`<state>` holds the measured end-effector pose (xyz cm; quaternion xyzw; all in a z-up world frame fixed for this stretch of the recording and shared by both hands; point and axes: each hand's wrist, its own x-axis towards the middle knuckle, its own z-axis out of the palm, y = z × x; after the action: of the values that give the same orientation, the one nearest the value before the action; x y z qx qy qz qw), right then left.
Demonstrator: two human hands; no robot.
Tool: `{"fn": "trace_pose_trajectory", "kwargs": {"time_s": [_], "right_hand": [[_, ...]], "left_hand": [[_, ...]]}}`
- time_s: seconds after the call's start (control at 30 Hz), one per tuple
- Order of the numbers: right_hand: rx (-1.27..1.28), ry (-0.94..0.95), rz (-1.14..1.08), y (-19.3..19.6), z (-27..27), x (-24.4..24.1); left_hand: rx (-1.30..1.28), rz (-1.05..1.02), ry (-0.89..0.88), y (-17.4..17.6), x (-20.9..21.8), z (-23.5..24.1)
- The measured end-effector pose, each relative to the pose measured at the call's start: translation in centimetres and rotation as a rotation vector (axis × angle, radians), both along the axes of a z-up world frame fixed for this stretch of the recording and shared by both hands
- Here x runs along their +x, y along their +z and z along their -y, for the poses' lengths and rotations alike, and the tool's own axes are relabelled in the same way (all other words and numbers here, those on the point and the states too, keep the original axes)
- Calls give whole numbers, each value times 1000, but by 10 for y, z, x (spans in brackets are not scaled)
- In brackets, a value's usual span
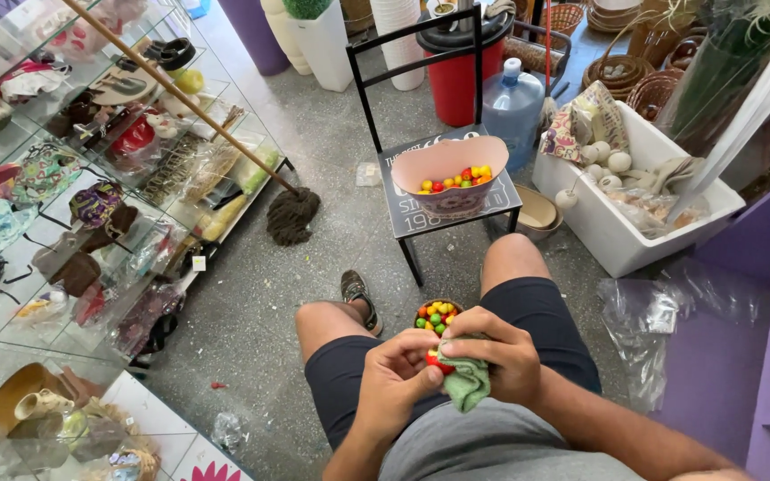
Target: The person sits on the floor and wipes small, colorful decorative fruits one by one with a green cloth. They pick each fruit from a small basket, wipe it, and place it into a larger pink bowl on a nearby stand.
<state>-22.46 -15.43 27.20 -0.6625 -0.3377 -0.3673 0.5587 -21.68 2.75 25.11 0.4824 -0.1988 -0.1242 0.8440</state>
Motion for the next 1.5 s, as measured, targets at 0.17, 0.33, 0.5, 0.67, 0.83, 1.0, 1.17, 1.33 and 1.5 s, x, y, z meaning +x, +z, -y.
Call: {"fn": "trace_pose_trajectory", "kwargs": {"time_s": [0.17,0.33,0.5,0.67,0.83,1.0,1.17,1.33,1.5], "right_hand": [[-63,-166,65,1,5,2],[-154,-181,80,5,5,3],[-101,-122,110,5,1,4],[-80,-125,82,11,1,5],[-79,-116,80,12,1,4],[-76,-149,102,12,4,7],[-77,-151,96,11,0,4],[-61,-125,88,10,4,6],[-74,-181,95,11,1,5]], "left_hand": [[49,-17,-15,8,-3,-2],[114,156,37,17,-1,-2],[-31,-88,-14,1,-3,-5],[88,110,63,11,1,-4],[291,278,182,18,1,-6],[278,175,184,23,-5,-4],[401,372,266,34,-1,-3],[148,134,102,22,-4,-2],[343,294,245,28,0,-4]]}}
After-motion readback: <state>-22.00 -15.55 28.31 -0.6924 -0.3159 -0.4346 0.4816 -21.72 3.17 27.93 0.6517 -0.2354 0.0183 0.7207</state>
